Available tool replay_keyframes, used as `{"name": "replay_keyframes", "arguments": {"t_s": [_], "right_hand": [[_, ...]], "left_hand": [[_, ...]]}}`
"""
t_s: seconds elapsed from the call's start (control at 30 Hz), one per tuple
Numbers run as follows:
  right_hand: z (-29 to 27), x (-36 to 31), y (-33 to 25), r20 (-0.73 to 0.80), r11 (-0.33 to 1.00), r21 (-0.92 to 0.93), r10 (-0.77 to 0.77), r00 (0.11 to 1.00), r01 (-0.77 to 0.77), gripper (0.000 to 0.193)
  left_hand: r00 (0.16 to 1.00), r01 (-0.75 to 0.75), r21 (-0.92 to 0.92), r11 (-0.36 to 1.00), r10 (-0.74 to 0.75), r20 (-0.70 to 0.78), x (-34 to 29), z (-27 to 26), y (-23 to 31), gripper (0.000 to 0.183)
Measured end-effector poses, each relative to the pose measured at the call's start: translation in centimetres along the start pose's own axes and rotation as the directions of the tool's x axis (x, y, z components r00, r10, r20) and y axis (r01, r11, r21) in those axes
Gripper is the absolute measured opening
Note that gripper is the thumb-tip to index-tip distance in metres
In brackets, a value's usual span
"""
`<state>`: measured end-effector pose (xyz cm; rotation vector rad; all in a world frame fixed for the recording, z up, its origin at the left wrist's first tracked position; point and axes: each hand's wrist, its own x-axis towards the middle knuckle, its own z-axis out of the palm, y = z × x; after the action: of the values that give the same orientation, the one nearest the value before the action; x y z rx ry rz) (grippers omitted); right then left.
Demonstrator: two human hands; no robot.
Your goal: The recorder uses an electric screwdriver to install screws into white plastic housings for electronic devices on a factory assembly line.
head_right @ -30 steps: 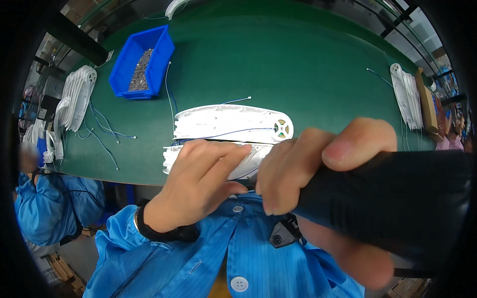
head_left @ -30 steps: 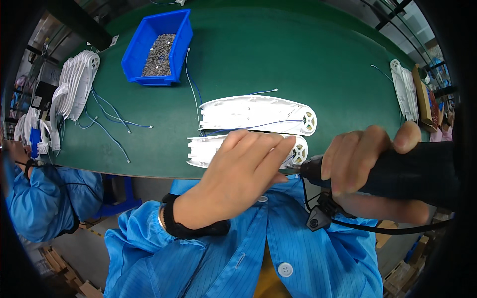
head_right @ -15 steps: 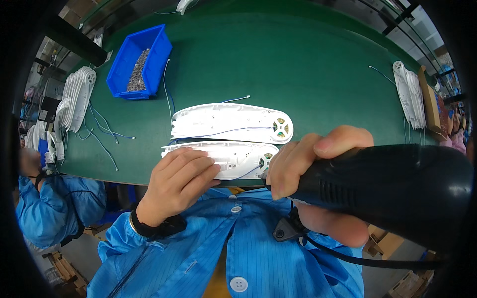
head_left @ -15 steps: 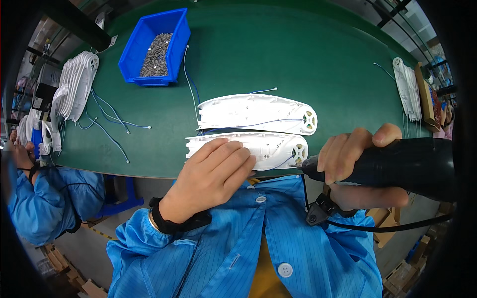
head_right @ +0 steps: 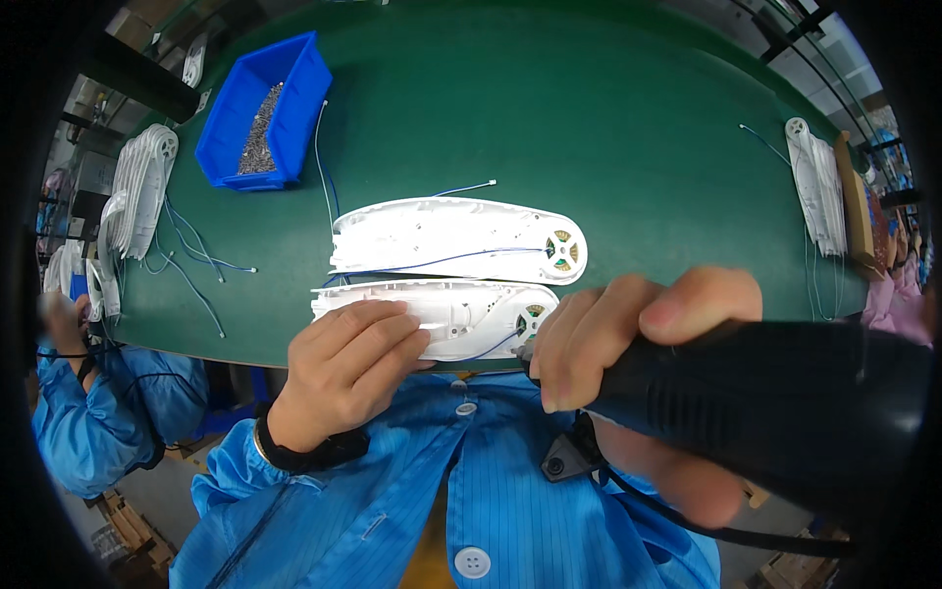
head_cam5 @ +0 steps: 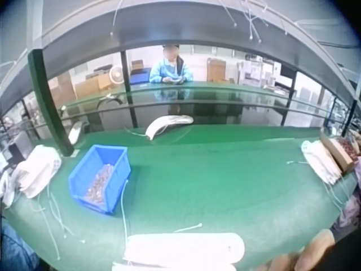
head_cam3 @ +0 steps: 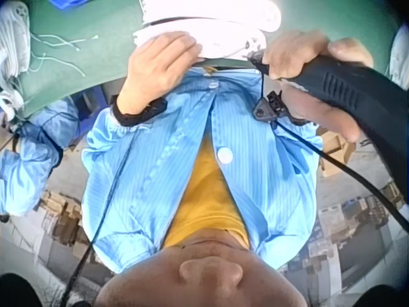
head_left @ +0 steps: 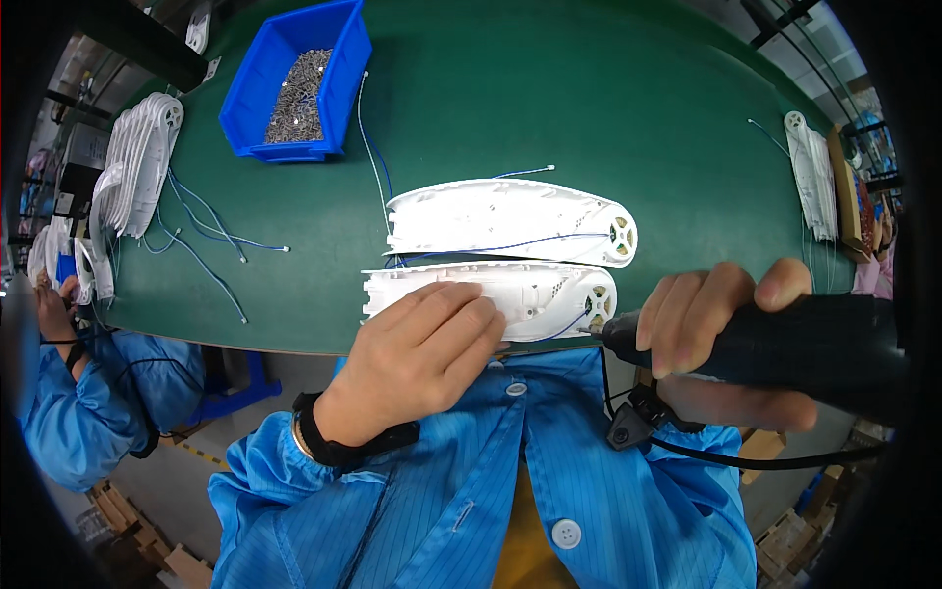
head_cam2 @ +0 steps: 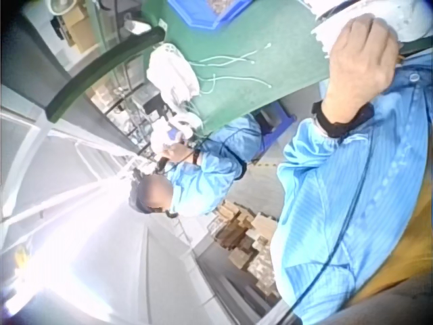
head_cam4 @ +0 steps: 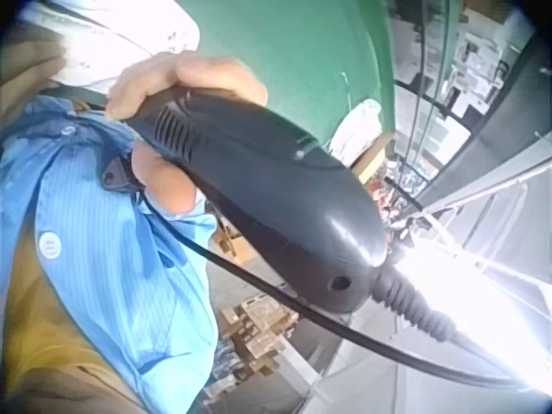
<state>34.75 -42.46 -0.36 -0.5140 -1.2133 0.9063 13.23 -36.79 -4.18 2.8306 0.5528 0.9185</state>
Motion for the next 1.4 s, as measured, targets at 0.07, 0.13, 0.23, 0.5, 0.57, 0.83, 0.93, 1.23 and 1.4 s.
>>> {"name": "replay_keyframes", "arguments": {"t_s": [0.07, 0.13, 0.23, 0.5, 0.57, 0.83, 0.93, 1.23, 1.4], "right_hand": [[0.1, -0.1, 0.0, 0.029, 0.999, 0.027, -0.019, 0.999, 0.018, 0.066], [-0.1, 0.0, 0.1, 0.055, 0.999, 0.019, -0.033, 0.998, 0.032, 0.066], [-0.2, 0.0, 0.4, 0.084, 0.998, 0.02, -0.061, 0.995, 0.059, 0.067], [0.0, 0.9, 0.6, -0.014, 0.998, -0.006, -0.062, 0.998, 0.062, 0.069], [-0.7, 2.1, -0.8, 0.03, 0.995, 0.054, -0.084, 0.996, 0.083, 0.072], [-3.0, 3.8, -5.8, -0.062, 0.99, -0.013, -0.143, 0.988, 0.142, 0.067], [-2.8, 3.0, -4.4, -0.169, 0.992, -0.061, -0.12, 0.978, 0.111, 0.068], [-2.2, 3.7, -3.4, -0.231, 0.96, -0.266, -0.148, 0.962, 0.084, 0.062], [-2.5, 3.8, -3.1, -0.234, 0.962, -0.27, -0.111, 0.966, 0.045, 0.061]], "left_hand": [[0.999, 0.031, -0.009, 0.999, -0.031, -0.007, 0.2, 0.1, 0.4, 0.025], [0.998, 0.06, -0.016, 0.998, -0.06, -0.014, 0.3, 0.2, 0.5, 0.024], [0.997, 0.079, -0.032, 0.996, -0.08, -0.021, 0.4, 0.2, 0.4, 0.024], [0.99, 0.13, -0.079, 0.988, -0.133, -0.04, 0.5, 0.2, 0.1, 0.02], [0.992, 0.107, -0.12, 0.987, -0.113, -0.049, 0.4, 0.2, -0.1, 0.019], [0.715, 0.334, -0.768, 0.546, -0.678, -0.171, -0.4, -6.1, -3.9, 0.01], [0.565, 0.106, -0.962, 0.251, -0.811, -0.15, 1.0, -6.5, -10.0, 0.022], [0.735, -0.388, -0.857, -0.339, -0.675, -0.065, 1.2, -6.7, -17.0, 0.038], [0.638, -0.502, -0.79, -0.352, -0.767, -0.064, 2.0, -6.5, -16.9, 0.037]]}}
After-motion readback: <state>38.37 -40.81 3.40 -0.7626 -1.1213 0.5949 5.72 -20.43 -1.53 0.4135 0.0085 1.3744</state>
